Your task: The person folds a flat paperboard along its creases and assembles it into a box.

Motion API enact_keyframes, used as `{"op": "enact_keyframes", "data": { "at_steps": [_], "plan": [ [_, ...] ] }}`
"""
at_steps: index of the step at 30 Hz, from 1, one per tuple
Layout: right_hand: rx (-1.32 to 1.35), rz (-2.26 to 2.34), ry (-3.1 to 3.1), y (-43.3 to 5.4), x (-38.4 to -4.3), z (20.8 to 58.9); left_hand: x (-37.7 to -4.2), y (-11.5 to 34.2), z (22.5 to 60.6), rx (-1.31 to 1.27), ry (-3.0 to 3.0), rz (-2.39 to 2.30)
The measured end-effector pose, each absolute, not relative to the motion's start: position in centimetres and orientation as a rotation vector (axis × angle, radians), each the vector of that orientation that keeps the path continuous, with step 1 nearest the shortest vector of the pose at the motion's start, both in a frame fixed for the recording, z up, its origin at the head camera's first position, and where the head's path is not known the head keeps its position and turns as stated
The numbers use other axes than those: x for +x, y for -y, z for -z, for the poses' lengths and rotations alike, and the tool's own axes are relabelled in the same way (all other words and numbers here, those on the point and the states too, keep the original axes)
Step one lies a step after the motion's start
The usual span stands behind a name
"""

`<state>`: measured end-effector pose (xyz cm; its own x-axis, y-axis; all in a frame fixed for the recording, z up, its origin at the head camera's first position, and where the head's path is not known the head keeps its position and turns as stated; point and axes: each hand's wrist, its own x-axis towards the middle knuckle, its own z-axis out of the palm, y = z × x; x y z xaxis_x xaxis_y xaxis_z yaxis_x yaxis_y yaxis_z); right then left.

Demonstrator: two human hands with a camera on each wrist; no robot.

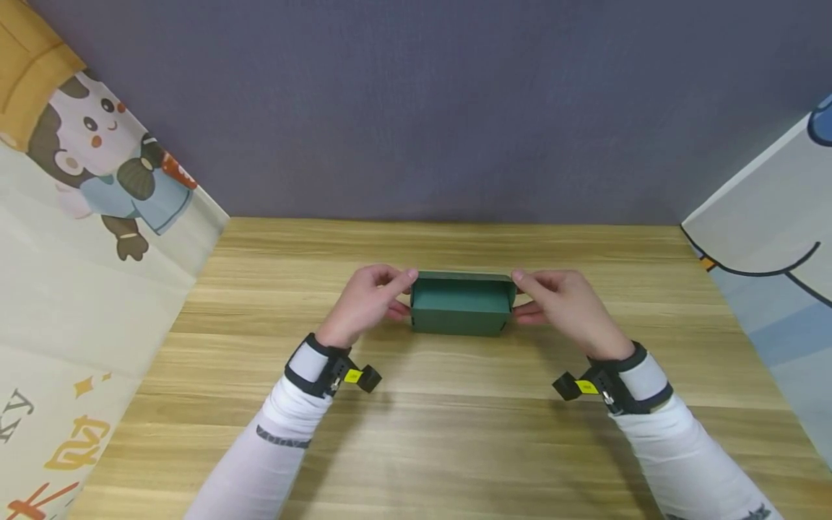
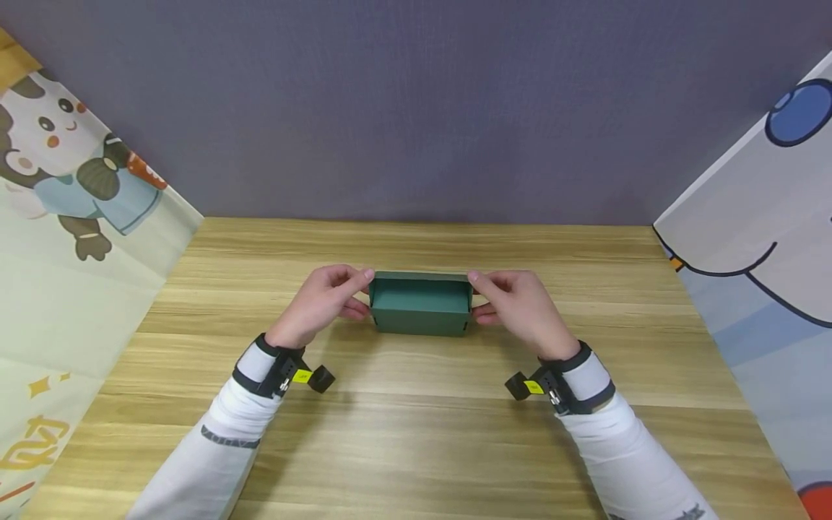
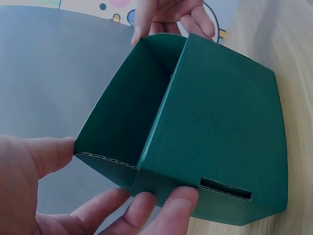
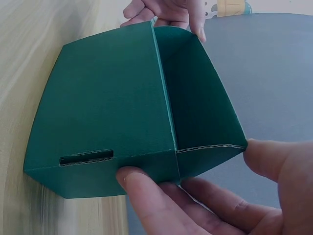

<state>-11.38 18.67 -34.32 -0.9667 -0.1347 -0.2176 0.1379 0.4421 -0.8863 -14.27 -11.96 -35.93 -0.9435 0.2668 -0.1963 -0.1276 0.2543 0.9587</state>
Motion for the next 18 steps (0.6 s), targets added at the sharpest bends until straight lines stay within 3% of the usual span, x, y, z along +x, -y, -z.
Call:
{"op": "enact_keyframes", "data": {
  "at_steps": [18],
  "plan": [
    [-0.017, 1.6, -2.323, -19.2, -10.4, 35.9, -13.8, 12.8, 37.1, 0.13, -2.11, -1.645]
  ]
}}
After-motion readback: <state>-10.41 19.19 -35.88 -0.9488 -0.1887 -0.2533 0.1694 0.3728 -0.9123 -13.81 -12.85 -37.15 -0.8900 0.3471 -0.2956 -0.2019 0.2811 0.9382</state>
